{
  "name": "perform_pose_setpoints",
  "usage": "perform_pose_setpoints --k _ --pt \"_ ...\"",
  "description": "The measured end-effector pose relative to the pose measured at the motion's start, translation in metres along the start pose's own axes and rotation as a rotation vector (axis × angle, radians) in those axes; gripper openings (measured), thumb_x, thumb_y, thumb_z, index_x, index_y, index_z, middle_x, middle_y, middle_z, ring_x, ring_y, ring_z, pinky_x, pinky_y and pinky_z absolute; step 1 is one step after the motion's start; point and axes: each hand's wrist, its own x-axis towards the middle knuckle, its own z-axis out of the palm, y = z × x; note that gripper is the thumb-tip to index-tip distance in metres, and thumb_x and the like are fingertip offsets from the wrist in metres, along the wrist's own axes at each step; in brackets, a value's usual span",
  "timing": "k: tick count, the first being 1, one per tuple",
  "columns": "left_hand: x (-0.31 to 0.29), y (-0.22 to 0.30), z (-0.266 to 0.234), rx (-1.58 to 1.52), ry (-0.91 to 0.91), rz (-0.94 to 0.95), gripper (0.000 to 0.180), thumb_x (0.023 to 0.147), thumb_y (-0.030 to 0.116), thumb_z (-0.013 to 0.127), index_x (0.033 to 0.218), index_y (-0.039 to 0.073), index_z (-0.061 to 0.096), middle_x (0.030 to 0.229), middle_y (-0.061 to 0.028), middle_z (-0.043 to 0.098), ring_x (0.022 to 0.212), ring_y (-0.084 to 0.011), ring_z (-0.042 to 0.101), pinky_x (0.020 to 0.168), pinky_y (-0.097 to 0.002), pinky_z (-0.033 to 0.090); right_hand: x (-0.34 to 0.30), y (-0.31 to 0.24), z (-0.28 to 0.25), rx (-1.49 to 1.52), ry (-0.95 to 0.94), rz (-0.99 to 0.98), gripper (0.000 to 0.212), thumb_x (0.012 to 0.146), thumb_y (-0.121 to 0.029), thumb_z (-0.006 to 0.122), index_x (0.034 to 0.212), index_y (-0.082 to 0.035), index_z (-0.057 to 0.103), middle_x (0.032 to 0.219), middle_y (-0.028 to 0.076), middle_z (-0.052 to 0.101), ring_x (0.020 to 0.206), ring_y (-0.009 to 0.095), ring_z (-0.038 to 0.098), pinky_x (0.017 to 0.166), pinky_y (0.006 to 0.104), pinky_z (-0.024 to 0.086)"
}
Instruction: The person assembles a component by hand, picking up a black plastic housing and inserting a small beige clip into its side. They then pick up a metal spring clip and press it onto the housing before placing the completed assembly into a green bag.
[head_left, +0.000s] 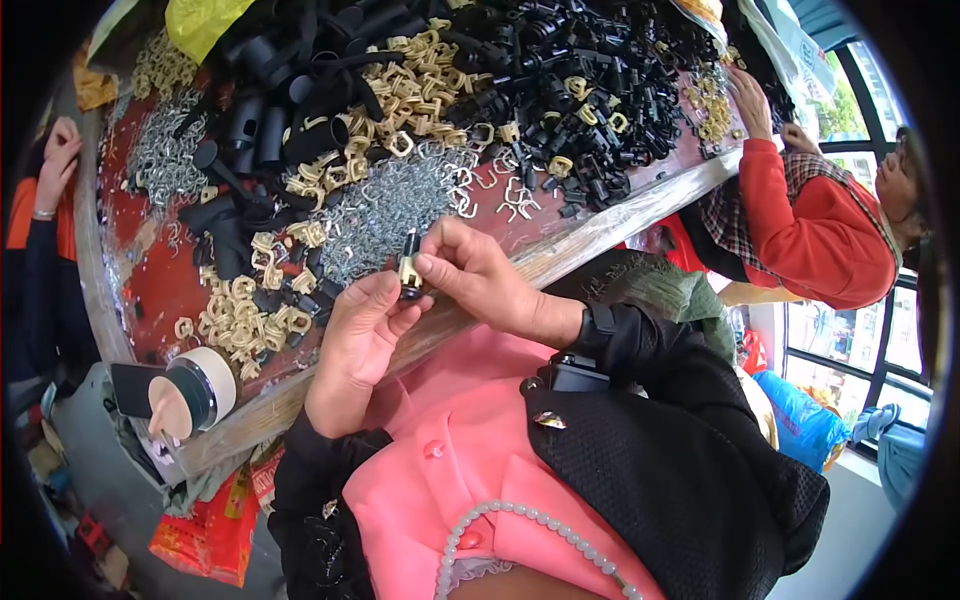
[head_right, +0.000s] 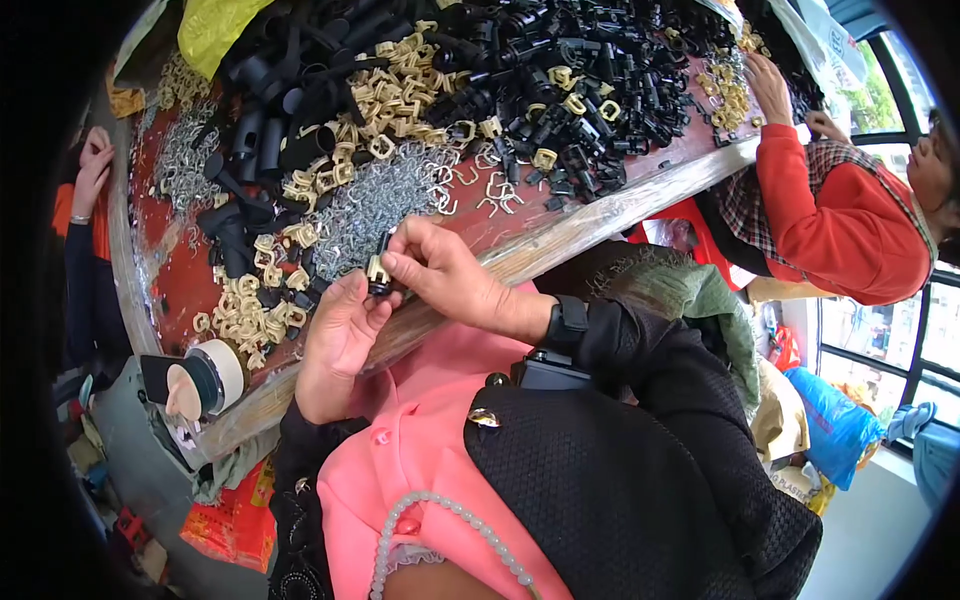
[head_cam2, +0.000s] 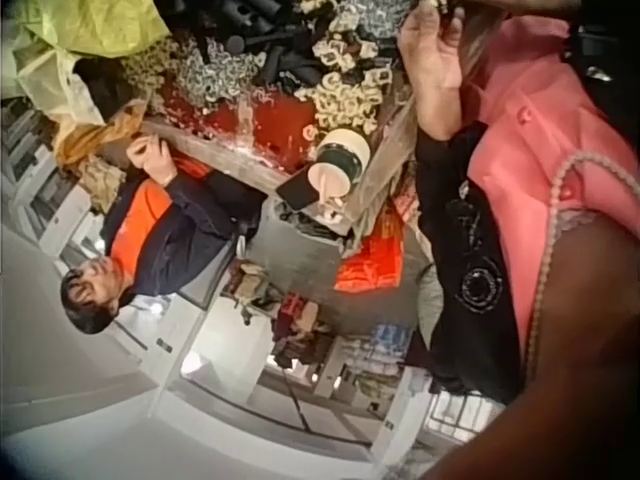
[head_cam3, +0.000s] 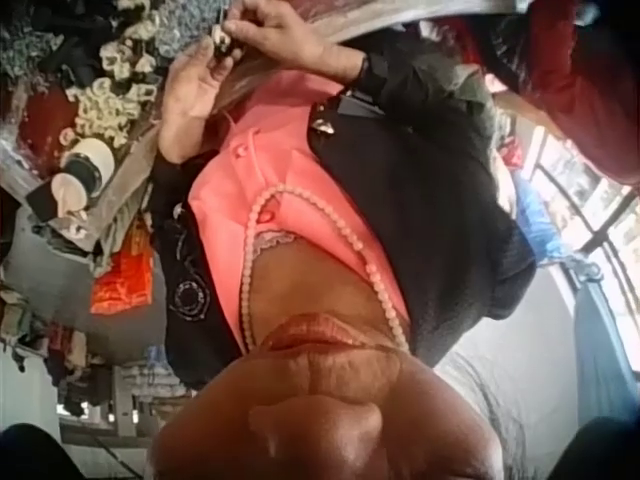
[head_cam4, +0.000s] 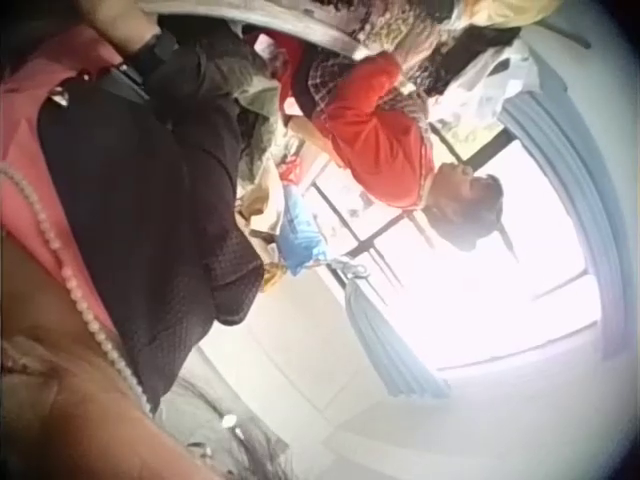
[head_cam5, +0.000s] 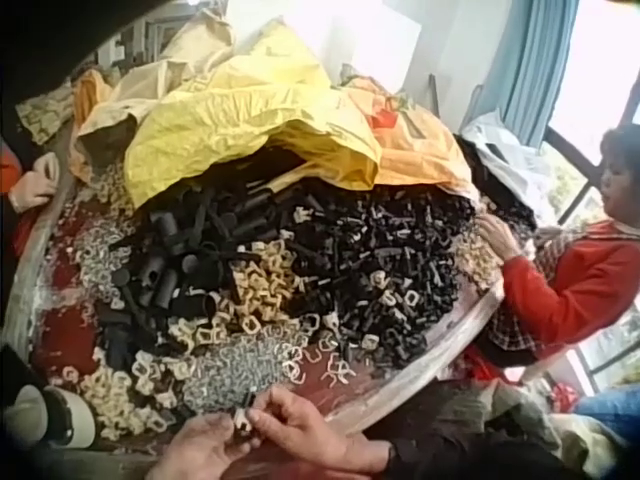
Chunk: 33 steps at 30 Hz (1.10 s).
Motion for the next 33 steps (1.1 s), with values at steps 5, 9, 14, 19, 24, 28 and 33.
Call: perform_pose_setpoints --k 5,9,14,19,24,28,33 --pt "0.001 0.003 0.006 0.047 -0.002 -0.002 0.024 0.078 0.012 0.057 0.094 -0.005 0.054 0.083 -0.0111 0.06 0.072 -0.0189 0.061 0.062 -0.0207 0.051 0.002 -0.01 -0.018 0.021 -0.031 0.089 0.014 0.082 -0.012 0.055 0.085 -0.003 0.045 0.072 0.0 0.051 0.063 0.005 0.049 0.054 0.0205 0.041" --pt "-0.002 0.004 0.003 0.081 -0.011 0.018 0.024 0.078 0.01 0.054 0.094 -0.007 0.053 0.084 -0.0126 0.06 0.072 -0.0182 0.061 0.063 -0.0202 0.051 -0.002 -0.032 -0.07 -1.058 0.137 -0.2 0.017 0.073 -0.006 0.06 0.088 -0.003 0.053 0.076 0.006 0.052 0.06 0.016 0.054 0.054 0.0256 0.044" --pt "0.001 0.003 0.005 0.106 -0.042 0.03 0.024 0.078 0.01 0.053 0.095 -0.007 0.052 0.085 -0.0131 0.059 0.074 -0.0173 0.06 0.063 -0.0193 0.051 -0.008 -0.015 -0.128 -1.502 0.211 -0.379 0.016 0.073 -0.005 0.057 0.089 -0.004 0.054 0.082 0.009 0.052 0.061 0.021 0.054 0.05 0.0297 0.043" --pt "0.003 0.003 0.009 0.078 -0.008 0.045 0.024 0.078 0.009 0.054 0.096 -0.006 0.053 0.086 -0.0125 0.059 0.074 -0.0163 0.06 0.065 -0.02 0.05 0.002 -0.015 -0.129 -1.354 0.164 -0.223 0.009 0.078 -0.007 0.054 0.087 -0.003 0.053 0.076 0.006 0.053 0.059 0.015 0.055 0.048 0.0264 0.042" --pt "-0.001 -0.001 0.014 0.099 0.012 0.096 0.021 0.077 0.01 0.056 0.093 -0.004 0.054 0.087 -0.0123 0.059 0.074 -0.0164 0.06 0.067 -0.0212 0.049 0.002 -0.031 -0.079 -0.338 0.14 0.067 0.006 0.083 -0.009 0.051 0.084 -0.003 0.051 0.072 0.001 0.054 0.053 0.006 0.052 0.044 0.0188 0.038" --pt "0.002 -0.005 0.012 0.093 -0.015 0.082 0.023 0.076 0.009 0.058 0.096 -0.002 0.055 0.088 -0.0081 0.059 0.076 -0.0143 0.059 0.068 -0.0215 0.048 0.002 -0.041 -0.025 0.063 -0.046 0.209 0.007 0.085 -0.011 0.049 0.085 -0.004 0.05 0.072 0.0 0.054 0.05 0.003 0.05 0.043 0.0139 0.035" --pt "0.001 -0.008 0.009 0.075 -0.026 0.066 0.023 0.077 0.007 0.058 0.098 -0.001 0.054 0.089 -0.0085 0.059 0.078 -0.0151 0.059 0.069 -0.0229 0.05 0.002 -0.032 -0.008 0.047 -0.066 0.132 0.008 0.085 -0.011 0.049 0.085 -0.003 0.049 0.07 0.0 0.052 0.05 0.004 0.048 0.044 0.0145 0.036"
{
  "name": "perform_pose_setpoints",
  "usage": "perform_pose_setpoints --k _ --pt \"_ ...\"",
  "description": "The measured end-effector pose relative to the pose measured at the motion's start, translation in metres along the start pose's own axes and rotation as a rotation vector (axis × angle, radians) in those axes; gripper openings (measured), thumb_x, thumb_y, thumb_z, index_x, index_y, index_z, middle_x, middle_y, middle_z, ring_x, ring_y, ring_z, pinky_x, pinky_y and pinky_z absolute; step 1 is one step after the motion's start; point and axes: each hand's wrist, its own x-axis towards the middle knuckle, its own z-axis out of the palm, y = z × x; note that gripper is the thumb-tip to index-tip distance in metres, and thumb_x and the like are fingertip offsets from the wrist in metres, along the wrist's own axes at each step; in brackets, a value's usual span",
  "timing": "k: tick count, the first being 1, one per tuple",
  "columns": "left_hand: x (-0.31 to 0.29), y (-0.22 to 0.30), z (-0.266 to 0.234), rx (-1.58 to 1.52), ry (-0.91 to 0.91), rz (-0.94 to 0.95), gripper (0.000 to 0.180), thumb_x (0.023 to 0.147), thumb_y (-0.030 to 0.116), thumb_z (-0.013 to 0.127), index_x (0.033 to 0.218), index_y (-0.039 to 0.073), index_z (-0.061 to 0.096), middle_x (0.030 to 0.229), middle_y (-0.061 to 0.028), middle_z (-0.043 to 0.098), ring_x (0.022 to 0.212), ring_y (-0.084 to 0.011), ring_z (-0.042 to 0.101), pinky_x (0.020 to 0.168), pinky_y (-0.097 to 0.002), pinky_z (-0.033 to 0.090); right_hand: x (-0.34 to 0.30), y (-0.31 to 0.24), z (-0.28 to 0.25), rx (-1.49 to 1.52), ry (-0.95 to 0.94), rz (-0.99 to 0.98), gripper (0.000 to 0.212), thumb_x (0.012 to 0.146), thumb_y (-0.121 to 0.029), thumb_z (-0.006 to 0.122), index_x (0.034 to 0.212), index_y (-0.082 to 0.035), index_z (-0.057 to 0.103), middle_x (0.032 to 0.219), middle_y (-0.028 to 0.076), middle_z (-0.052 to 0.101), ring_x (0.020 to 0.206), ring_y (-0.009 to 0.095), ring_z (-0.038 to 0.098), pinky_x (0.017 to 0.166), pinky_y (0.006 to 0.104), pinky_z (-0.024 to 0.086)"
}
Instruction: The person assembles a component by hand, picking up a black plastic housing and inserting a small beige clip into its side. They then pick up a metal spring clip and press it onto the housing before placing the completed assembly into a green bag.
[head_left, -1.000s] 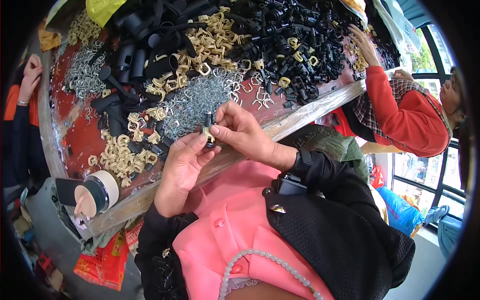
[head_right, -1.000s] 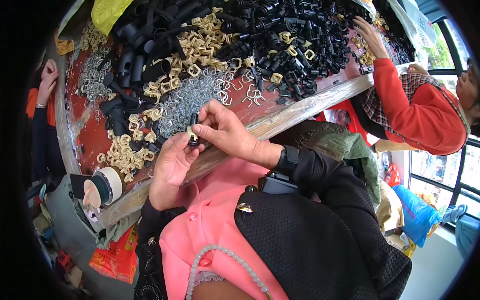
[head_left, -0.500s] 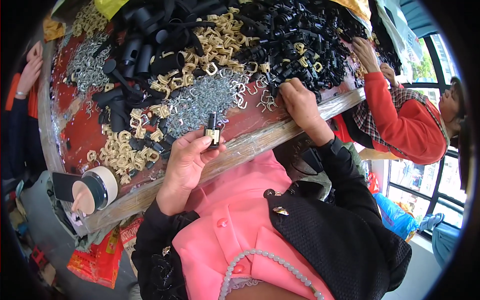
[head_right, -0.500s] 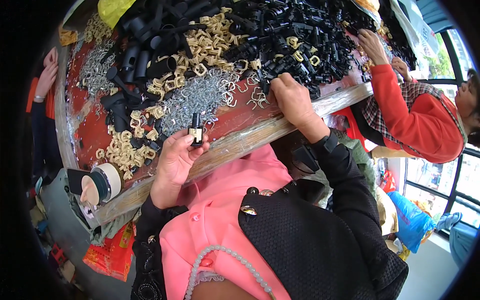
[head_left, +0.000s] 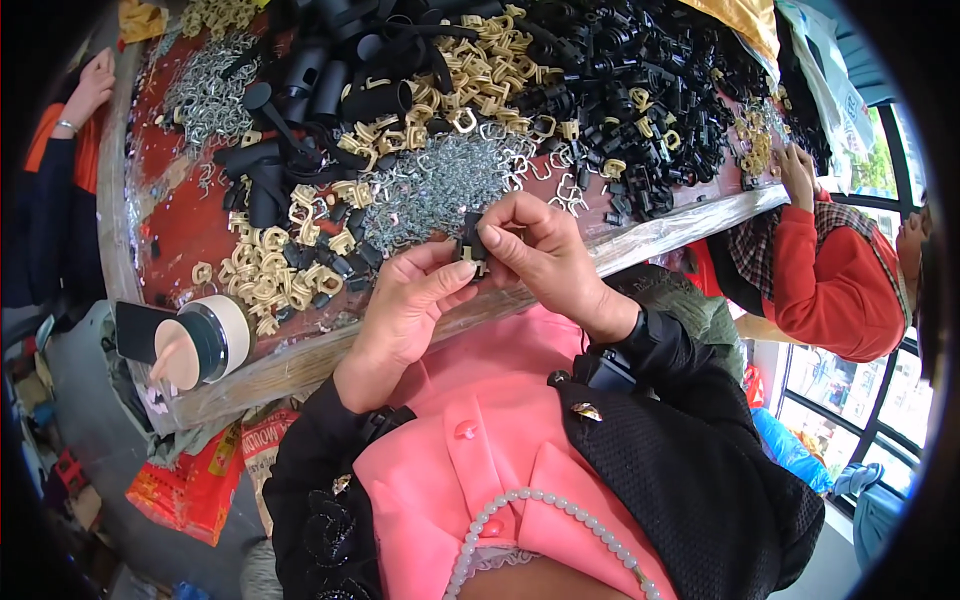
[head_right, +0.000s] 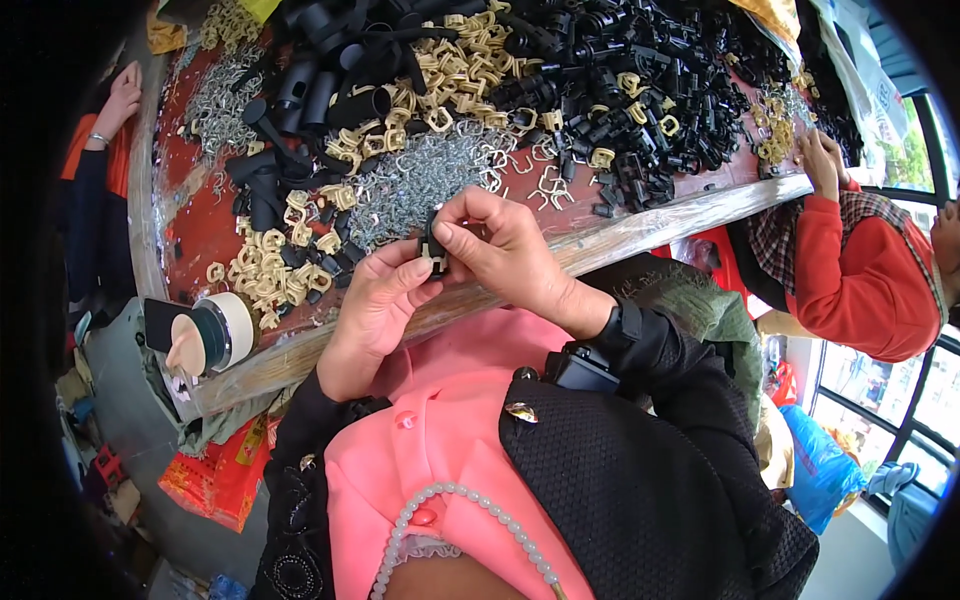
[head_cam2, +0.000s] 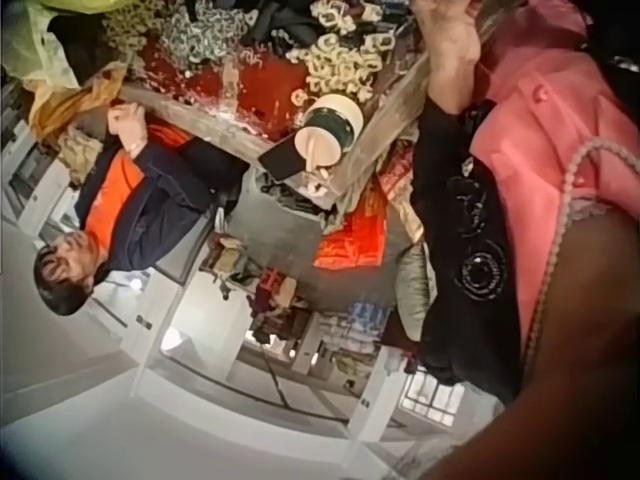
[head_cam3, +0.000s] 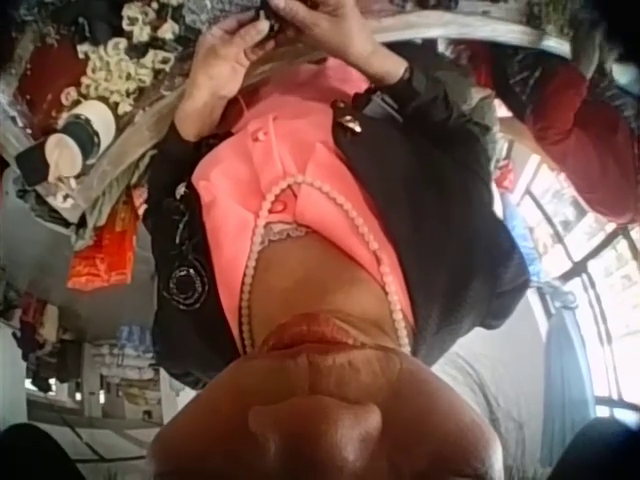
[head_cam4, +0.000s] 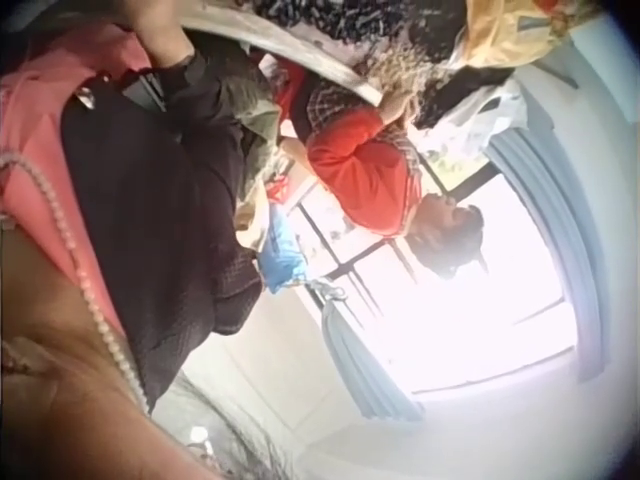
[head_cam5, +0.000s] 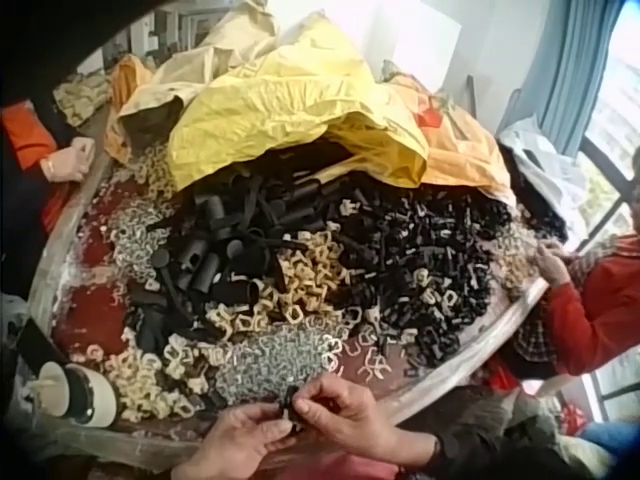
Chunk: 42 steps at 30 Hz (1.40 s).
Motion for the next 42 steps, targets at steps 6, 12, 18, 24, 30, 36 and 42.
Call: perform_pose_setpoints --k 6,12,18,24,30,36,42 --pt "-0.002 0.0 0.006 0.019 0.031 -0.019 0.023 0.078 0.009 0.059 0.099 0.0 0.055 0.092 -0.0072 0.059 0.08 -0.0134 0.058 0.071 -0.0243 0.049 -0.005 0.019 0.005 -0.255 0.154 -0.213 0.008 0.081 -0.008 0.055 0.082 -0.002 0.049 0.073 0.002 0.048 0.06 0.007 0.047 0.05 0.0194 0.039" --pt "-0.004 -0.001 0.007 0.023 -0.001 -0.015 0.021 0.079 0.009 0.057 0.098 0.0 0.056 0.093 -0.0059 0.058 0.082 -0.0132 0.057 0.072 -0.0246 0.049 -0.001 0.026 0.006 -0.591 0.177 -0.562 0.009 0.077 -0.003 0.057 0.081 -0.002 0.049 0.072 0.005 0.045 0.062 0.014 0.045 0.053 0.0249 0.038" --pt "-0.005 -0.002 0.002 -0.028 -0.013 -0.003 0.026 0.078 0.01 0.06 0.1 -0.001 0.055 0.091 -0.0055 0.058 0.081 -0.0127 0.057 0.072 -0.0232 0.047 -0.002 0.019 0.007 -0.628 0.135 -0.559 0.009 0.077 -0.004 0.057 0.08 -0.003 0.049 0.075 0.006 0.046 0.069 0.018 0.046 0.06 0.0268 0.038" --pt "-0.013 0.006 -0.008 0.076 -0.025 0.051 0.022 0.08 0.011 0.057 0.098 -0.002 0.055 0.089 -0.0074 0.059 0.077 -0.0122 0.058 0.068 -0.0217 0.048 0.051 -0.019 -0.002 -0.812 0.14 -0.622 0.016 0.072 -0.001 0.058 0.085 -0.002 0.051 0.085 0.01 0.05 0.071 0.021 0.048 0.059 0.0266 0.039" --pt "-0.018 0.013 -0.004 0.076 -0.038 0.036 0.024 0.081 0.011 0.055 0.1 -0.002 0.052 0.09 -0.01 0.059 0.076 -0.0128 0.058 0.066 -0.0215 0.048 0.15 -0.007 -0.003 -1.428 0.1 -0.866 0.033 0.073 -0.018 0.061 0.103 -0.009 0.05 0.091 0.008 0.054 0.08 0.026 0.052 0.073 0.0364 0.038" --pt "-0.024 0.014 -0.008 0.107 0.013 0.105 0.031 0.081 0.01 0.053 0.108 -0.002 0.045 0.095 -0.0122 0.057 0.077 -0.0139 0.057 0.067 -0.0223 0.047 0.146 -0.011 -0.011 -1.507 0.072 -0.792 0.037 0.073 -0.019 0.06 0.108 -0.012 0.049 0.093 0.007 0.055 0.08 0.025 0.053 0.077 0.0348 0.038" --pt "-0.021 0.012 -0.009 0.085 0.072 0.13 0.03 0.081 0.009 0.055 0.107 -0.002 0.046 0.084 -0.0065 0.057 0.07 -0.0105 0.055 0.062 -0.0205 0.045 0.087 -0.053 -0.038 -0.543 0.039 -0.366 0.033 0.079 -0.012 0.055 0.11 -0.005 0.047 0.093 0.006 0.054 0.081 0.018 0.054 0.071 0.0282 0.042"
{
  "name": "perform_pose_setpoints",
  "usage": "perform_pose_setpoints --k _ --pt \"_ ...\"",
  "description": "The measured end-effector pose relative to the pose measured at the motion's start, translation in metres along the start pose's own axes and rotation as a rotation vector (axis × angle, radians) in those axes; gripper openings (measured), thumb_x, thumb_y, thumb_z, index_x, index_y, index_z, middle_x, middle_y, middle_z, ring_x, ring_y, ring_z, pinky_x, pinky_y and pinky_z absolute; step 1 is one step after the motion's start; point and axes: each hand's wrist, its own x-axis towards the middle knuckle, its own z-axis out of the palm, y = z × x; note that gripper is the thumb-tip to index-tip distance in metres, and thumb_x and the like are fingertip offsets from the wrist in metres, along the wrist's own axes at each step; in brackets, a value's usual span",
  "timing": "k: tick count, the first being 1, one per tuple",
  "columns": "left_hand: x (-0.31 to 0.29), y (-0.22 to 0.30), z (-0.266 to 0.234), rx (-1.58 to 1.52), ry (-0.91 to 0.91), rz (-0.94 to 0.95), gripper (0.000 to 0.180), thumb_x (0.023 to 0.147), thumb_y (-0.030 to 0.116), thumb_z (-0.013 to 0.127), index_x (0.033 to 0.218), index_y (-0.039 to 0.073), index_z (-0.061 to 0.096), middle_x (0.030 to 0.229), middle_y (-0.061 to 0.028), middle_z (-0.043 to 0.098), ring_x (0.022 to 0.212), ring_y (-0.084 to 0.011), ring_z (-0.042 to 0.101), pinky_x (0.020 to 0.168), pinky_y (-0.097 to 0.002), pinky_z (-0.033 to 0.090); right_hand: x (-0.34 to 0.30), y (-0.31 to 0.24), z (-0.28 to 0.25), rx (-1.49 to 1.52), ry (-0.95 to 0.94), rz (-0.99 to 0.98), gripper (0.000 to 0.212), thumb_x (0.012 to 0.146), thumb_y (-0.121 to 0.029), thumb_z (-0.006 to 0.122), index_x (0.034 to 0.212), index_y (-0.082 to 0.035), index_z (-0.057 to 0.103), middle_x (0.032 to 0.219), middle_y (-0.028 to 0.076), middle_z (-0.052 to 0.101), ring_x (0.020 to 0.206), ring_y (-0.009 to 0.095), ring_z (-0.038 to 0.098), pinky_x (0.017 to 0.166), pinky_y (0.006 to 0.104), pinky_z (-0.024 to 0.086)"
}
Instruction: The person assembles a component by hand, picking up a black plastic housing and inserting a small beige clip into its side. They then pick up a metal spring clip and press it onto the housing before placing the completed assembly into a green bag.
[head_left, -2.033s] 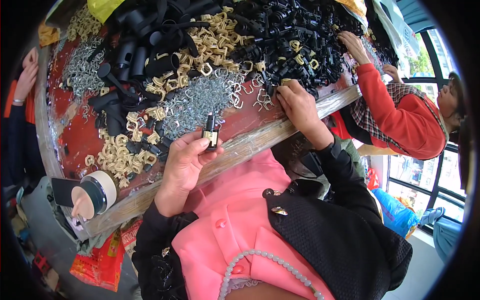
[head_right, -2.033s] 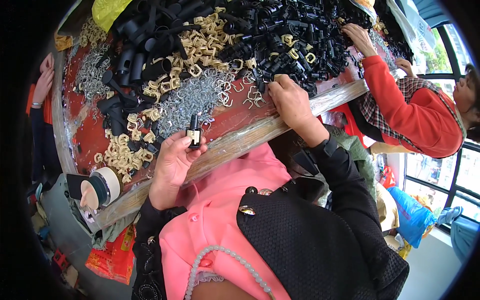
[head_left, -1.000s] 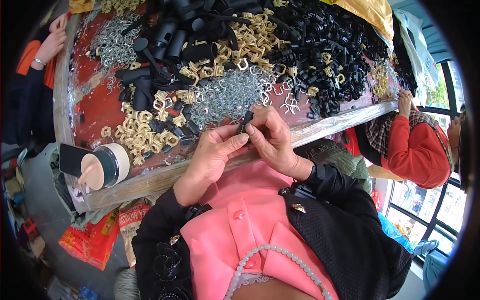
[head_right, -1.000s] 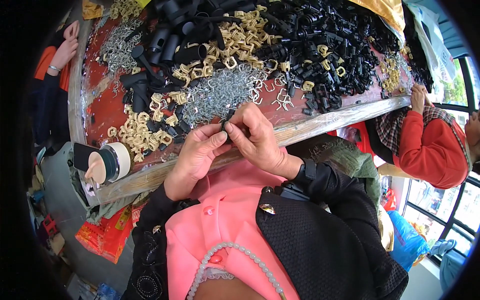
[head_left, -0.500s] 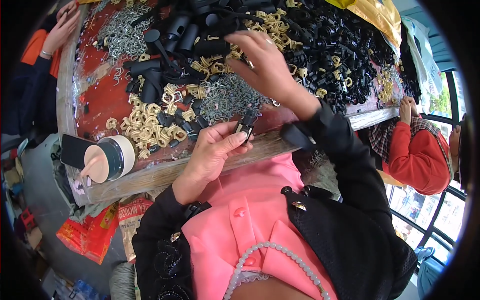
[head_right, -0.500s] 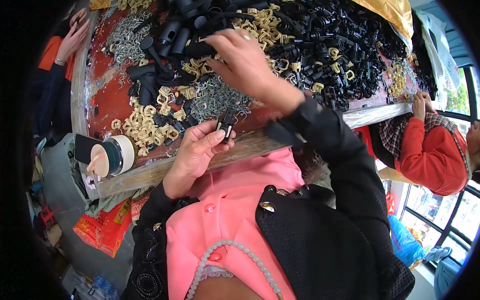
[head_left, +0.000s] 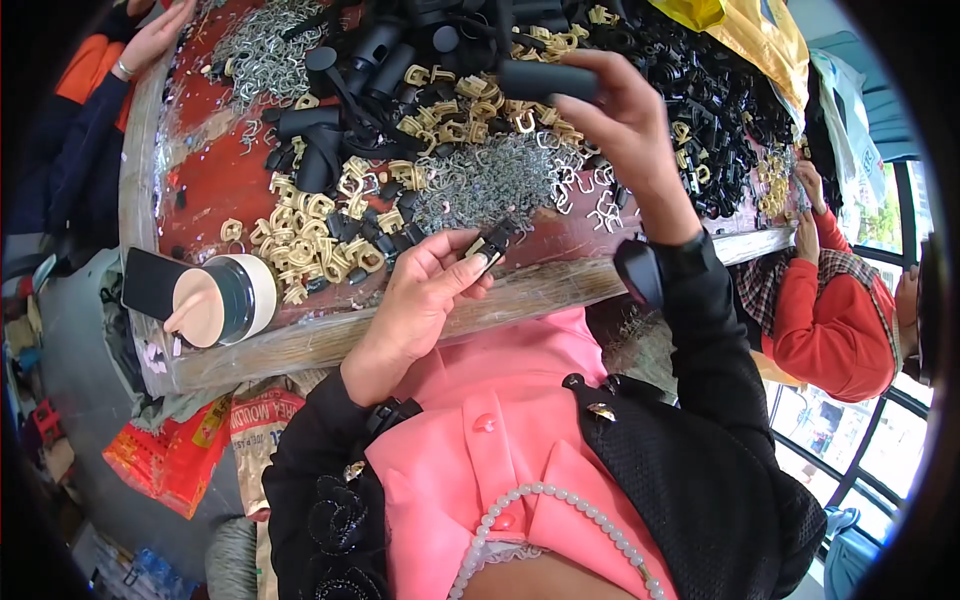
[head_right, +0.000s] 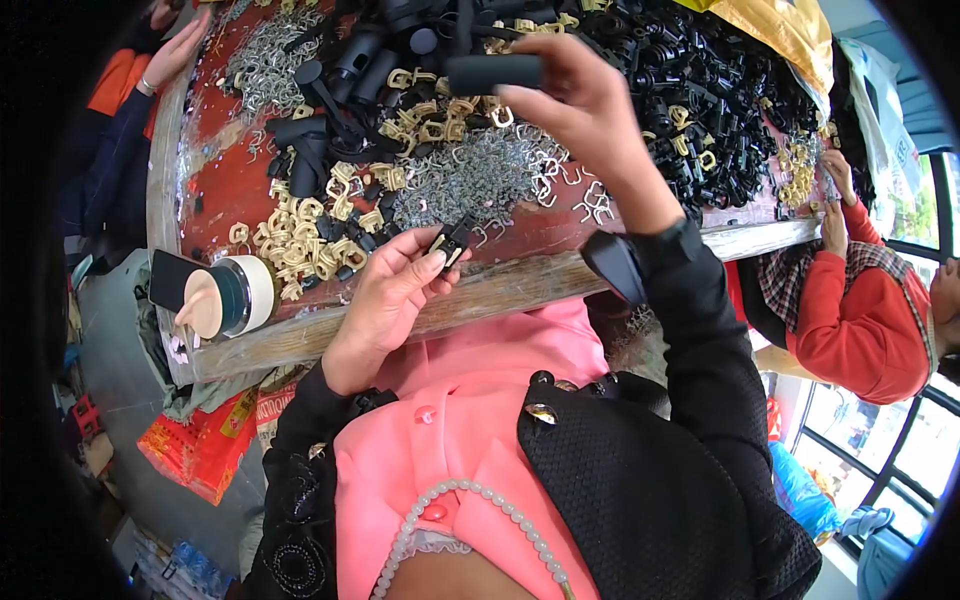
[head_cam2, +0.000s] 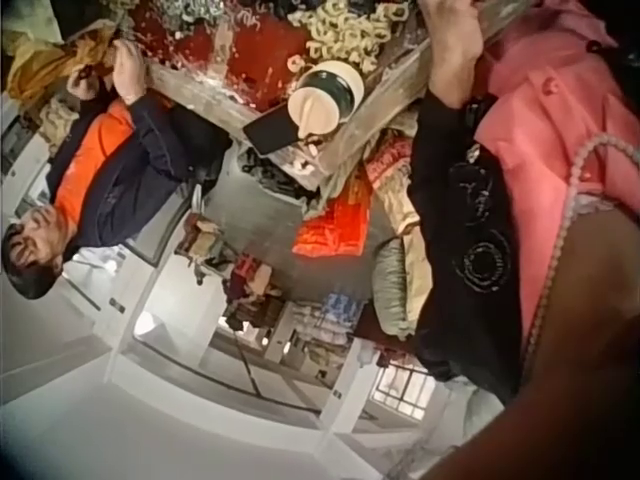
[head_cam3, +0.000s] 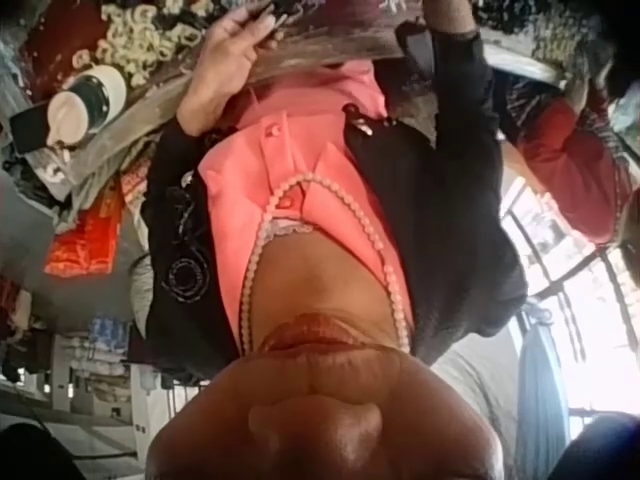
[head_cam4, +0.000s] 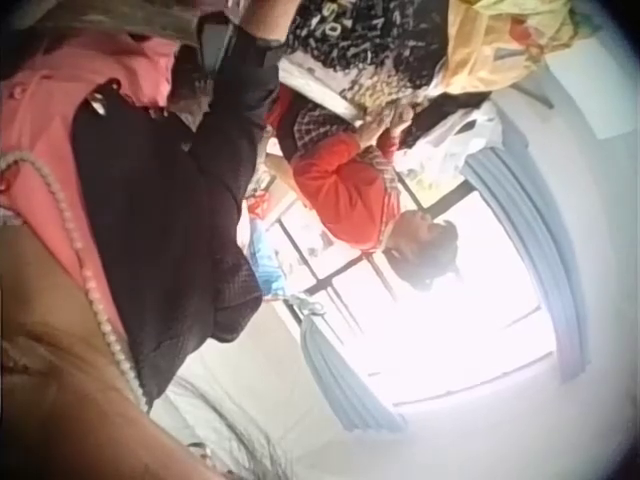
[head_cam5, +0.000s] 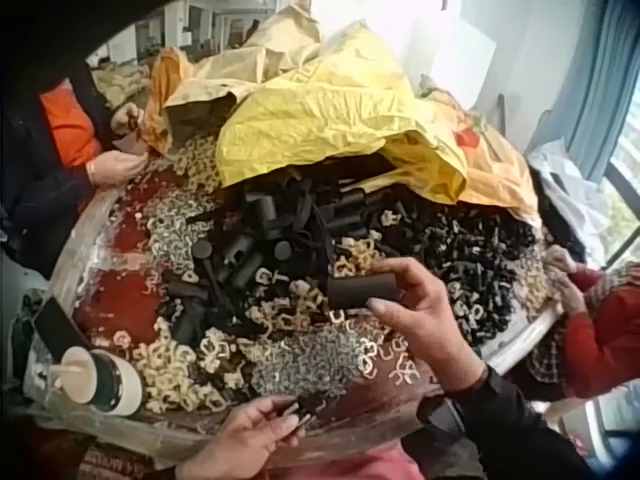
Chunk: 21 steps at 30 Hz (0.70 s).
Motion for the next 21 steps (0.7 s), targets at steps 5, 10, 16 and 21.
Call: perform_pose_setpoints --k 5,10,16,21 --pt "0.003 -0.004 -0.003 -0.075 -0.028 -0.007 0.028 0.081 0.009 0.055 0.106 -0.002 0.049 0.077 -0.0025 0.054 0.063 -0.0074 0.049 0.054 -0.0186 0.04 -0.042 0.013 -0.022 0.763 0.351 0.112 0.026 0.082 -0.014 0.05 0.105 -0.002 0.047 0.094 0.004 0.052 0.078 0.015 0.052 0.069 0.0262 0.042" --pt "0.004 -0.002 0.006 -0.045 -0.023 -0.047 0.029 0.08 0.01 0.056 0.105 -0.002 0.049 0.073 -0.0015 0.052 0.059 -0.0055 0.046 0.05 -0.0174 0.036 -0.086 0.019 -0.015 1.147 0.213 0.381 0.023 0.082 -0.02 0.048 0.096 -0.001 0.05 0.088 0.003 0.051 0.076 0.012 0.05 0.071 0.0229 0.039" --pt "0.005 -0.003 0.01 0.094 -0.078 -0.057 0.031 0.079 0.011 0.058 0.106 -0.002 0.049 0.069 -0.0006 0.051 0.056 -0.0039 0.044 0.048 -0.016 0.033 -0.104 -0.002 0.014 0.221 -0.133 0.312 0.025 0.083 -0.022 0.05 0.094 0.001 0.052 0.086 0.008 0.055 0.084 0.018 0.053 0.075 0.0276 0.041" --pt "0.003 0.001 0.017 0.212 -0.095 -0.076 0.029 0.078 0.012 0.06 0.101 -0.001 0.051 0.068 0.0002 0.052 0.054 -0.0029 0.043 0.046 -0.0152 0.033 -0.096 -0.012 0.024 -0.019 -0.163 -0.02 0.021 0.082 -0.018 0.054 0.087 0.002 0.052 0.076 0.01 0.053 0.069 0.018 0.053 0.061 0.0288 0.043"
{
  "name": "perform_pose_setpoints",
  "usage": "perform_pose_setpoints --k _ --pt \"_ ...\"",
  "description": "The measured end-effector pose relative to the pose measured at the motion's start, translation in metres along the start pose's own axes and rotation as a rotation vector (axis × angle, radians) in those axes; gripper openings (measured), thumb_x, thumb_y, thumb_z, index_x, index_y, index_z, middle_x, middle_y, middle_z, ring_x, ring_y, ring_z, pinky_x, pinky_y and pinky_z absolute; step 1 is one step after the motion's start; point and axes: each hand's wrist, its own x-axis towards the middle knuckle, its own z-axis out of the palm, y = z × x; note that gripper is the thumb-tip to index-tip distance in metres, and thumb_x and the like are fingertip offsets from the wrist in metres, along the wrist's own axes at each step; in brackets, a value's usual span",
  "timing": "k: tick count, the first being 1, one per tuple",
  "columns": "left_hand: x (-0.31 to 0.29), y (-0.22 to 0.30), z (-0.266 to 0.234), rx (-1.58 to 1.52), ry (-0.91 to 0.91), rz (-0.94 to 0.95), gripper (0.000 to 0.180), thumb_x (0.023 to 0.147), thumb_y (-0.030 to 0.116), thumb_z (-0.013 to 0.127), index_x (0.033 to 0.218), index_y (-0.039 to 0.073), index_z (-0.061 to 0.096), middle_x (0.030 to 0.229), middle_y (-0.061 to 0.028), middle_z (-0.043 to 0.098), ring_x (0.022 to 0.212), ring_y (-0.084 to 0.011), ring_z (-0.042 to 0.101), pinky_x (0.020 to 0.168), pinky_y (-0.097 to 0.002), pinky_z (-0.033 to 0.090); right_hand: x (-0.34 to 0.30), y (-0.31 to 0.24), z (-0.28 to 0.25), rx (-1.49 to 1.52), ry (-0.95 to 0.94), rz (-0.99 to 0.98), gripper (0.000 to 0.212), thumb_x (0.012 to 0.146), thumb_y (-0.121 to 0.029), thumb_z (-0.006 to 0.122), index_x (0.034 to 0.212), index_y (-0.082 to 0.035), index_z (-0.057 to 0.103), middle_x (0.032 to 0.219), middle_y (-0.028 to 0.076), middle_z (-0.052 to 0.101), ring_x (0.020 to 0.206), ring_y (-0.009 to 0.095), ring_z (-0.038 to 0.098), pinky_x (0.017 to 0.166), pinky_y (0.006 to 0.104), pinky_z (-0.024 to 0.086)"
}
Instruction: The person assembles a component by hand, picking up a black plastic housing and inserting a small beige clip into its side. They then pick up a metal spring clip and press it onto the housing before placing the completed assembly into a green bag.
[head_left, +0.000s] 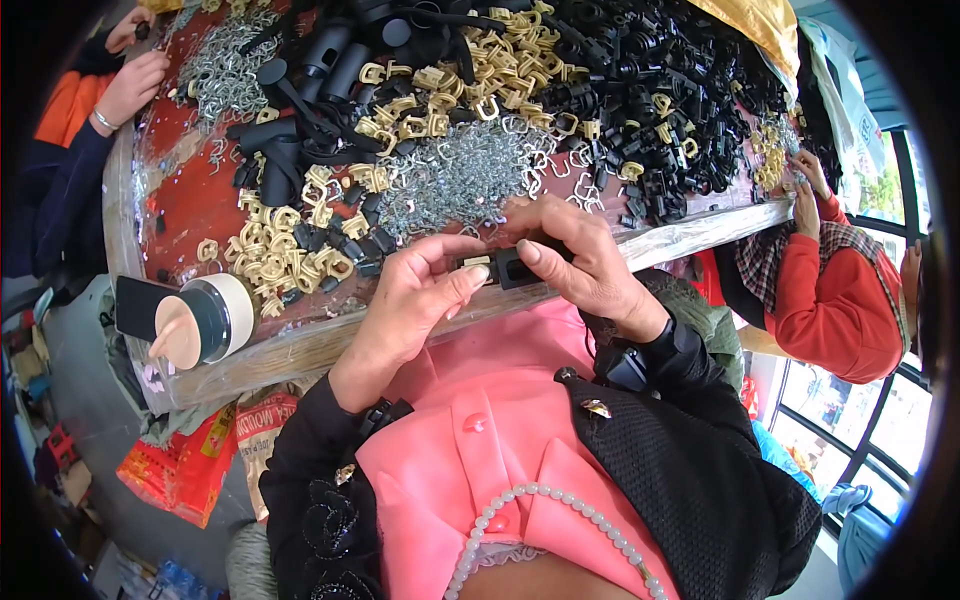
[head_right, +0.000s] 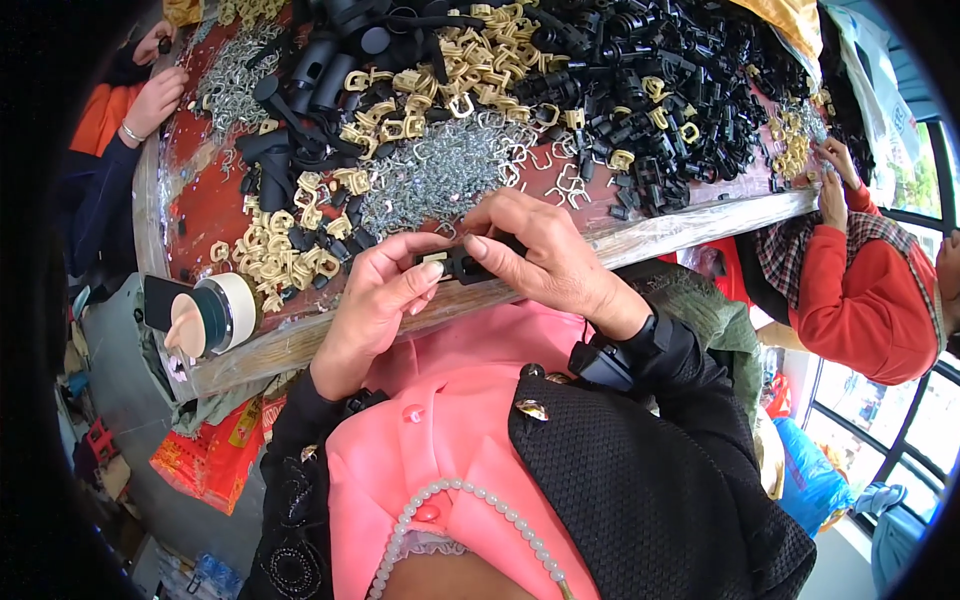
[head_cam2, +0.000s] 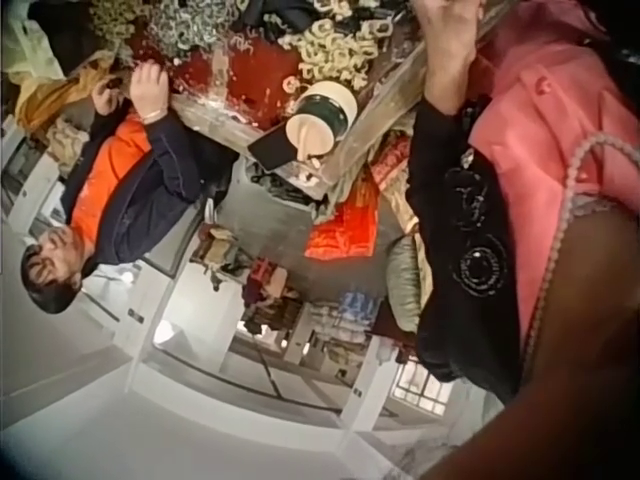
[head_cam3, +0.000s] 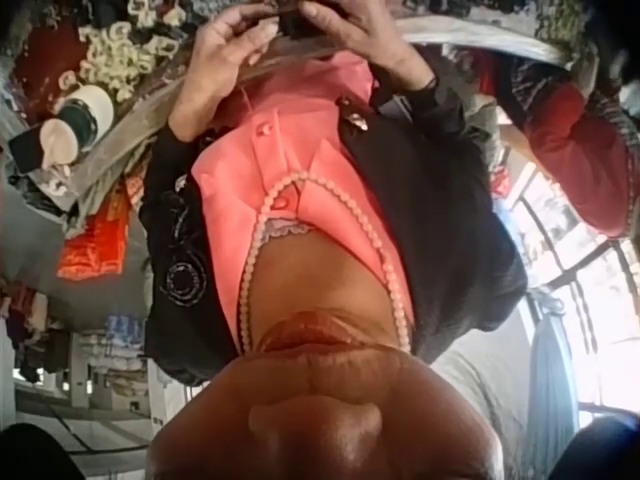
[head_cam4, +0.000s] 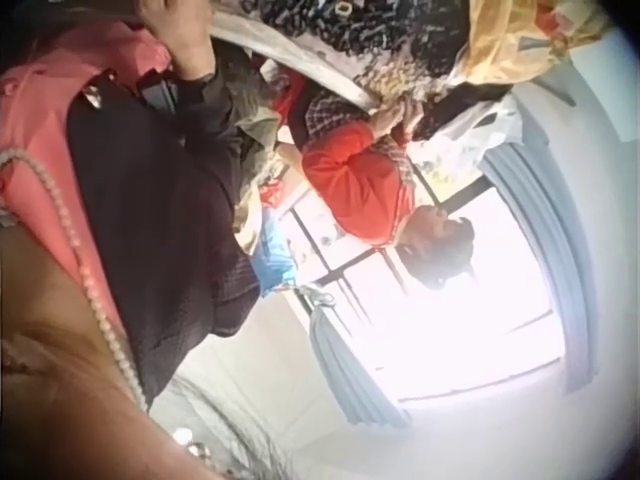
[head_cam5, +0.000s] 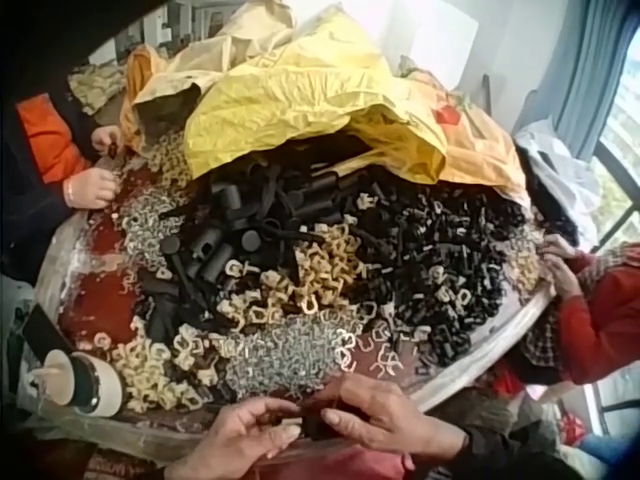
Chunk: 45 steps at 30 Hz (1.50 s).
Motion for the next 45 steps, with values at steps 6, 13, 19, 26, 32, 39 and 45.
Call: perform_pose_setpoints --k 6,13,19,26,32,39,45 --pt "0.002 0.001 -0.001 0.055 0.039 -0.01 0.025 0.076 0.013 0.063 0.094 -0.001 0.053 0.071 -0.0013 0.055 0.054 -0.0024 0.044 0.046 -0.0153 0.033 0.0 0.006 0.0 -0.054 0.016 -0.065 0.016 0.082 -0.014 0.051 0.086 0.002 0.052 0.077 0.012 0.052 0.069 0.025 0.053 0.063 0.0309 0.043" --pt "0.004 0.003 -0.001 0.145 0.039 -0.041 0.026 0.075 0.012 0.062 0.095 -0.001 0.054 0.069 -0.0014 0.054 0.053 -0.0035 0.045 0.046 -0.0156 0.036 -0.005 0.005 0.01 -0.117 0.041 0.068 0.016 0.086 -0.012 0.045 0.088 0.002 0.053 0.085 0.013 0.055 0.094 0.028 0.053 0.083 0.0347 0.039" --pt "0.004 0.0 -0.004 0.078 0.053 -0.12 0.026 0.074 0.011 0.063 0.095 -0.002 0.055 0.068 -0.0015 0.055 0.053 -0.0044 0.047 0.048 -0.0157 0.038 -0.009 0.009 0.022 -0.091 0.129 0.053 0.014 0.086 -0.006 0.041 0.088 0.002 0.052 0.084 0.012 0.053 0.091 0.028 0.053 0.082 0.0339 0.039" --pt "0.008 -0.003 -0.004 0.024 0.108 -0.074 0.024 0.075 0.008 0.062 0.095 -0.003 0.055 0.068 -0.0022 0.056 0.054 -0.0062 0.05 0.049 -0.0171 0.041 -0.012 0.012 0.023 -0.099 0.197 0.02 0.014 0.087 -0.005 0.04 0.088 0.002 0.051 0.085 0.011 0.053 0.092 0.026 0.052 0.08 0.0322 0.04" --pt "0.01 -0.004 0.003 0.069 0.131 -0.07 0.025 0.076 0.008 0.061 0.097 -0.003 0.055 0.071 -0.0032 0.057 0.056 -0.0072 0.052 0.052 -0.0179 0.044 -0.014 0.019 0.034 0.054 0.273 0.136 0.012 0.087 -0.004 0.039 0.087 0.002 0.05 0.086 0.01 0.051 0.086 0.022 0.051 0.076 0.0297 0.04" --pt "0.007 -0.01 0.01 0.131 0.161 -0.036 0.042 0.076 0.006 0.061 0.113 -0.006 0.044 0.085 -0.0067 0.057 0.069 -0.0087 0.055 0.063 -0.0198 0.046 -0.009 0.025 0.035 0.127 0.323 0.178 0.012 0.085 -0.008 0.042 0.082 0.0 0.051 0.074 0.011 0.049 0.072 0.024 0.051 0.066 0.0301 0.042" --pt "0.008 -0.017 0.01 0.182 0.063 0.175 0.062 0.076 0.0 0.058 0.127 -0.003 0.024 0.105 -0.0081 0.049 0.09 -0.0108 0.05 0.078 -0.0221 0.042 -0.01 0.024 0.033 0.228 0.329 0.175 0.015 0.087 -0.01 0.04 0.086 0.0 0.051 0.077 0.011 0.049 0.074 0.022 0.052 0.068 0.0294 0.041"
